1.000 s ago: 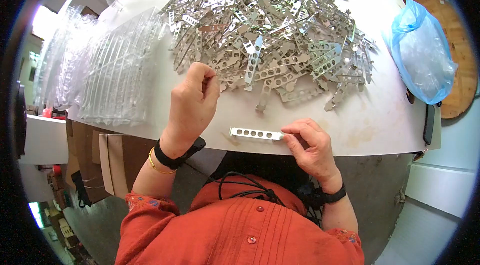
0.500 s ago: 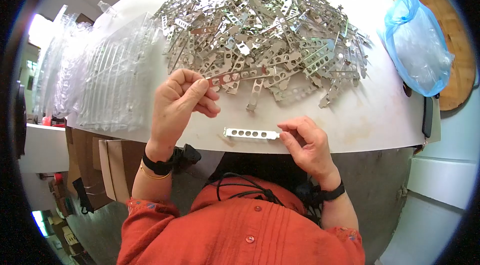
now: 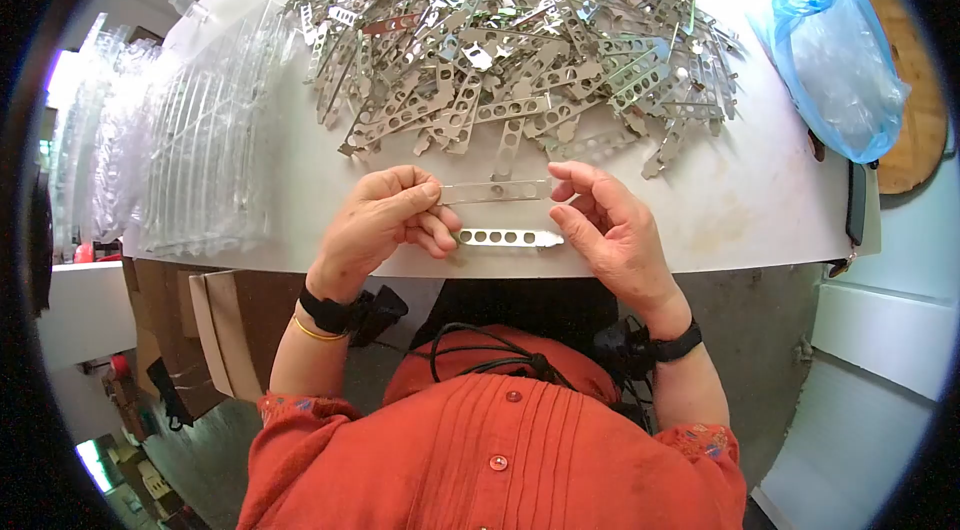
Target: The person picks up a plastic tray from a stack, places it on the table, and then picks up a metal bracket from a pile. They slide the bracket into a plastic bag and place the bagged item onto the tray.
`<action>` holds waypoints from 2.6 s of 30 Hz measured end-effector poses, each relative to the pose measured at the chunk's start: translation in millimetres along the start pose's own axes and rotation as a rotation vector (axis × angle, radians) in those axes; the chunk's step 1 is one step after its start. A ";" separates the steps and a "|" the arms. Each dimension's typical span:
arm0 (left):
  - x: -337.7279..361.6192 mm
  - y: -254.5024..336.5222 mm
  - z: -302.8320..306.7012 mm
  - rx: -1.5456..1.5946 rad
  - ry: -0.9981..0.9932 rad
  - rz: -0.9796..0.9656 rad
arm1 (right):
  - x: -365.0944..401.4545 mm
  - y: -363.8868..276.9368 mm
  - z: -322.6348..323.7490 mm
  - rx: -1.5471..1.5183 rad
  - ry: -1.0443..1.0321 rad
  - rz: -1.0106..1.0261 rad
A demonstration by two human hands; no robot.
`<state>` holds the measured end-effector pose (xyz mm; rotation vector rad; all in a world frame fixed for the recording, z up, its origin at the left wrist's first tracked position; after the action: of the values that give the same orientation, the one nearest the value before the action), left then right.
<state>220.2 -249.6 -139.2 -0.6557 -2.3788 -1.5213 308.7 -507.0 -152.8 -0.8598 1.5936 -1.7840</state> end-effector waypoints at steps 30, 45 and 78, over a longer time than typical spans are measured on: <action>-6.3 -8.4 11.5 0.038 -0.063 -0.098 | -7.7 8.7 1.4 -0.018 0.050 -0.015; -6.1 -12.3 14.3 -0.021 -0.105 -0.152 | -5.9 9.3 2.0 -0.007 0.042 -0.013; -5.4 -11.2 4.7 -0.129 0.021 -0.080 | -0.2 8.5 6.0 -0.146 -0.087 0.045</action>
<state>219.6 -250.7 -152.5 -0.5750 -2.3320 -1.7181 313.7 -511.4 -160.8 -0.9482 1.6890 -1.5926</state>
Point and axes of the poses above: each hand's wrist, its own x-axis away from the middle knuckle, its own z-axis out of the back of the hand, y = z × x, the point moved 1 cm from there along -x, towards the middle knuckle, and after that the axes turned 15 degrees about -y, right-handed, at the moved point
